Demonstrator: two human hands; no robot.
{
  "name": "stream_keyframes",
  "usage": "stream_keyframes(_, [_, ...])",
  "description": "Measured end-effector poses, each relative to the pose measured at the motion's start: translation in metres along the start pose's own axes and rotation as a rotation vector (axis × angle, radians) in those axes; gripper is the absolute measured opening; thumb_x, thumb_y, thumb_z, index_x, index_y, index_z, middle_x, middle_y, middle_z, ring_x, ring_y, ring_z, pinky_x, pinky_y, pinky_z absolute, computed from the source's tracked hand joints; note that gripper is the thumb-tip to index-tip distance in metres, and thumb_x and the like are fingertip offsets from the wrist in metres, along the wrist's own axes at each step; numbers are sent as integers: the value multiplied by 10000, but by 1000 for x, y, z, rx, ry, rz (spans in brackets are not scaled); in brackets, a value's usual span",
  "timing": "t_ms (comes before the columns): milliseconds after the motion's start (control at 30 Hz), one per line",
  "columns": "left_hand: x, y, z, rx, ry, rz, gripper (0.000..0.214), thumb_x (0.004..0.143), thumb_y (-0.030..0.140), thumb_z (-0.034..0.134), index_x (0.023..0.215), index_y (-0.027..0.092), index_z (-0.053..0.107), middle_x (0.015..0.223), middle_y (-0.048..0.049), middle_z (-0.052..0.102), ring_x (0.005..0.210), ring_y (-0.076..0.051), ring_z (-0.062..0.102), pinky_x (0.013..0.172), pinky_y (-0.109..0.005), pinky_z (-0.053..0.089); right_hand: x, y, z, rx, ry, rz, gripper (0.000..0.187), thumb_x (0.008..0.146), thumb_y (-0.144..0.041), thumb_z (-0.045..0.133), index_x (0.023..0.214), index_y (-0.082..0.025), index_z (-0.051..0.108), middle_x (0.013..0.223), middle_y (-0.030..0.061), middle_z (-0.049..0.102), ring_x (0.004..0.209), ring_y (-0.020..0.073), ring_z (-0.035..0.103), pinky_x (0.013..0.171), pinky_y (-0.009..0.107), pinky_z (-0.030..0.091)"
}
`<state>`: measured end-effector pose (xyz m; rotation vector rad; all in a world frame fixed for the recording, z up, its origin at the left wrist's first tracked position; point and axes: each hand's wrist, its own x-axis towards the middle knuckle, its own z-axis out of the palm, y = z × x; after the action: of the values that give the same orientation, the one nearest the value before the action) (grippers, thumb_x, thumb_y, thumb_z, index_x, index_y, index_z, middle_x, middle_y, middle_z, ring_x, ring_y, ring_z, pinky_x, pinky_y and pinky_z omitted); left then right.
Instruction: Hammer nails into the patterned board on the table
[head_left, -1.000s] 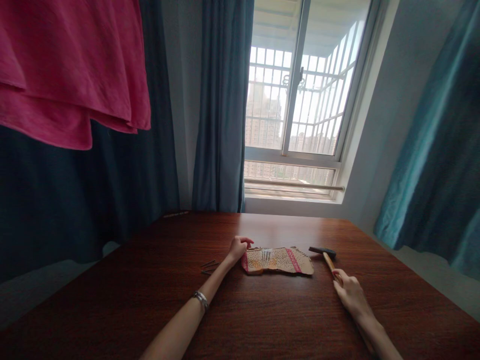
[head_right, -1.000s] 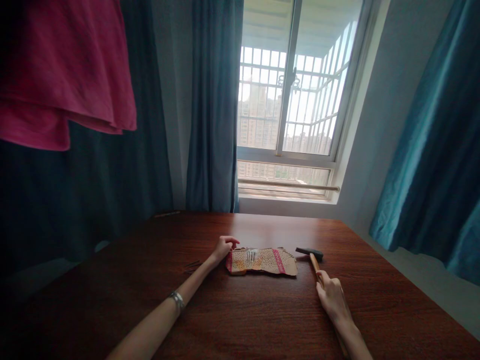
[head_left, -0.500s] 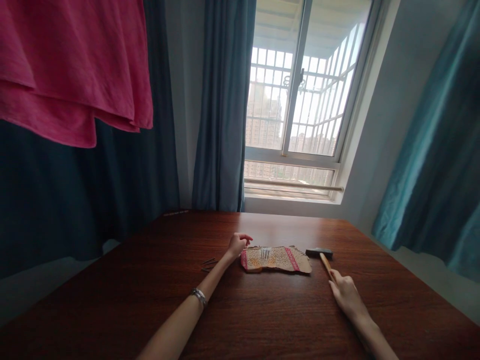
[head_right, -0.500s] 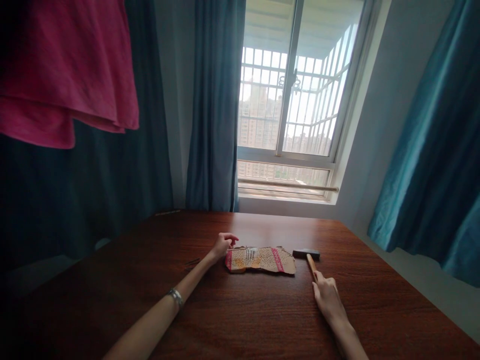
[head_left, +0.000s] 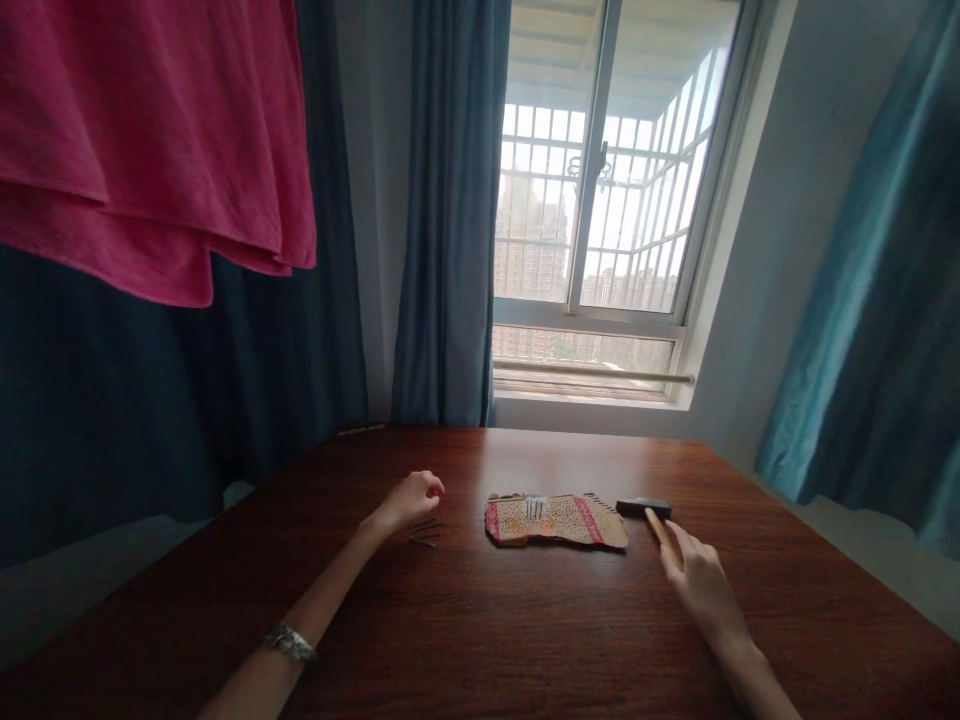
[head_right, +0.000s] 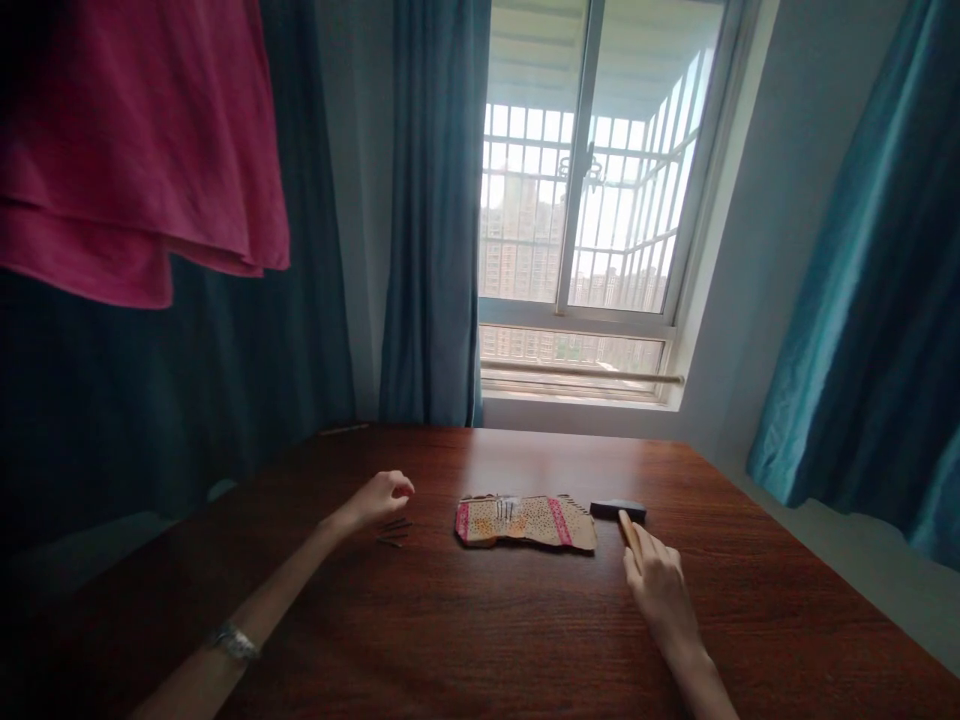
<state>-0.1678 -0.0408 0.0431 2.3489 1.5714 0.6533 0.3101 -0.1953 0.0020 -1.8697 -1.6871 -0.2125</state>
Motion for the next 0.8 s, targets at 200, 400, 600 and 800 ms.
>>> stream_keyframes(200, [-31, -22, -14, 140, -111, -16, 175, 730, 259, 551, 777, 188, 704, 843, -48, 640, 796, -176, 580, 727, -232, 401, -17, -46, 2, 202, 13, -180, 341, 811, -199, 434, 1100, -154, 610, 1109, 120, 645, 1065, 249, 571, 947, 402, 436])
stream_keyframes(400, [-52, -15, 1, 344, -90, 131, 256, 857, 236, 441, 758, 193, 673, 880, -74, 602, 901, -206, 522, 791, -277, 387, -48, -86, -3, 357, -184, -272, 333, 782, -105, 431, 1019, -193, 649, 1042, 94, 648, 989, 215, 602, 892, 348, 486])
stream_keyframes(600, [-51, -14, 10, 442, -47, 161, 250, 857, 175, 433, 751, 179, 659, 888, -94, 599, 916, -223, 502, 804, -308, 384, -65, -99, -6, 420, -295, -307, 313, 803, -107, 424, 995, -195, 656, 1044, 96, 643, 982, 208, 599, 878, 323, 491])
stream_keyframes(800, [-43, -18, 14, 414, -43, 116, 227, 822, 145, 462, 695, 181, 647, 838, -78, 601, 905, -219, 514, 806, -298, 391, -68, -98, -6, 440, -318, -306, 310, 805, -118, 434, 987, -214, 666, 1047, 83, 649, 994, 204, 597, 893, 309, 480])
